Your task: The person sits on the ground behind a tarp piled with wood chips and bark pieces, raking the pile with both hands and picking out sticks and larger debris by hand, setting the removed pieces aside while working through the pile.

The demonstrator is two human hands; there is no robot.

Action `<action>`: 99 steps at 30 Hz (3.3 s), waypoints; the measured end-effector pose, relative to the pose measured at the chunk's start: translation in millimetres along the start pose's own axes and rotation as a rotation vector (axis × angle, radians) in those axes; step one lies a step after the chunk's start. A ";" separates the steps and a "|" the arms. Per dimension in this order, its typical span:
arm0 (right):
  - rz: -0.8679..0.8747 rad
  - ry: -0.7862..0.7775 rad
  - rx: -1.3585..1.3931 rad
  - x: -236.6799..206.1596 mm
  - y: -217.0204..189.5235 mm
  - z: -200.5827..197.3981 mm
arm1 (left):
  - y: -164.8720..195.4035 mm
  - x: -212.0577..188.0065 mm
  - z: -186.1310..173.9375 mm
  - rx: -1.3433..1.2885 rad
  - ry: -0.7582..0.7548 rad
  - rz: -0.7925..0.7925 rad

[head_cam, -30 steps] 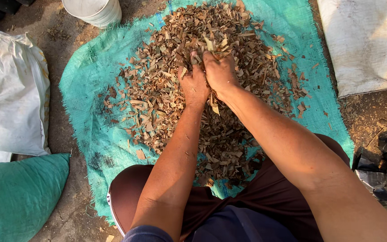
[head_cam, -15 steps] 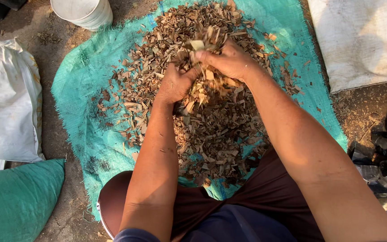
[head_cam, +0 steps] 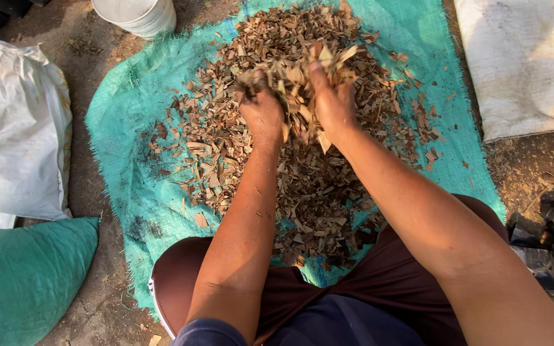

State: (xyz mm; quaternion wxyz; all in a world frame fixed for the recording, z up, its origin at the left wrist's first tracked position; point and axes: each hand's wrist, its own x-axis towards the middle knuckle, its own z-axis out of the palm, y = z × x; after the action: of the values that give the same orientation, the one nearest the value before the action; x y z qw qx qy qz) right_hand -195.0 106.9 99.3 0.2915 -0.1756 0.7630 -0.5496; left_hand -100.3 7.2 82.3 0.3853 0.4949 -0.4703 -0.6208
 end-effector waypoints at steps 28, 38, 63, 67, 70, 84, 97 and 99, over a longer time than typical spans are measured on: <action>0.192 -0.381 0.106 10.1 12.5 12.0 | -19.8 -1.7 -25.1 0.206 -0.453 -0.098; 0.191 -0.474 0.160 10.0 1.4 6.3 | -30.5 -7.2 -14.0 -0.064 -0.391 -0.176; -0.729 -0.185 -0.693 27.8 43.8 -19.0 | -22.9 4.9 -57.9 0.243 -0.682 -0.199; -0.392 -0.369 -0.586 24.0 28.1 -14.5 | -22.6 18.2 -68.8 0.409 -0.827 -0.210; -0.388 -0.376 -0.534 27.0 29.8 -12.2 | -27.4 21.6 -67.4 0.662 -0.811 -0.096; 0.343 -0.123 0.684 31.1 78.3 21.3 | -36.3 -43.0 -7.6 0.507 -0.215 0.918; -0.293 -0.339 -0.250 1.3 20.1 7.2 | -20.9 -1.7 -51.7 0.648 -0.842 0.201; -0.361 -0.212 0.095 8.8 29.6 19.2 | -23.6 -16.0 -37.4 0.672 -0.766 0.110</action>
State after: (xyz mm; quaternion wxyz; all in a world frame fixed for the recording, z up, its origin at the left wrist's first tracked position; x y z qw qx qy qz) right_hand -188.0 97.4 64.9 0.2747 -0.3524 0.6576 -0.6066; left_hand -60.6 20.8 61.0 0.0369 0.3032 -0.7766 -0.5509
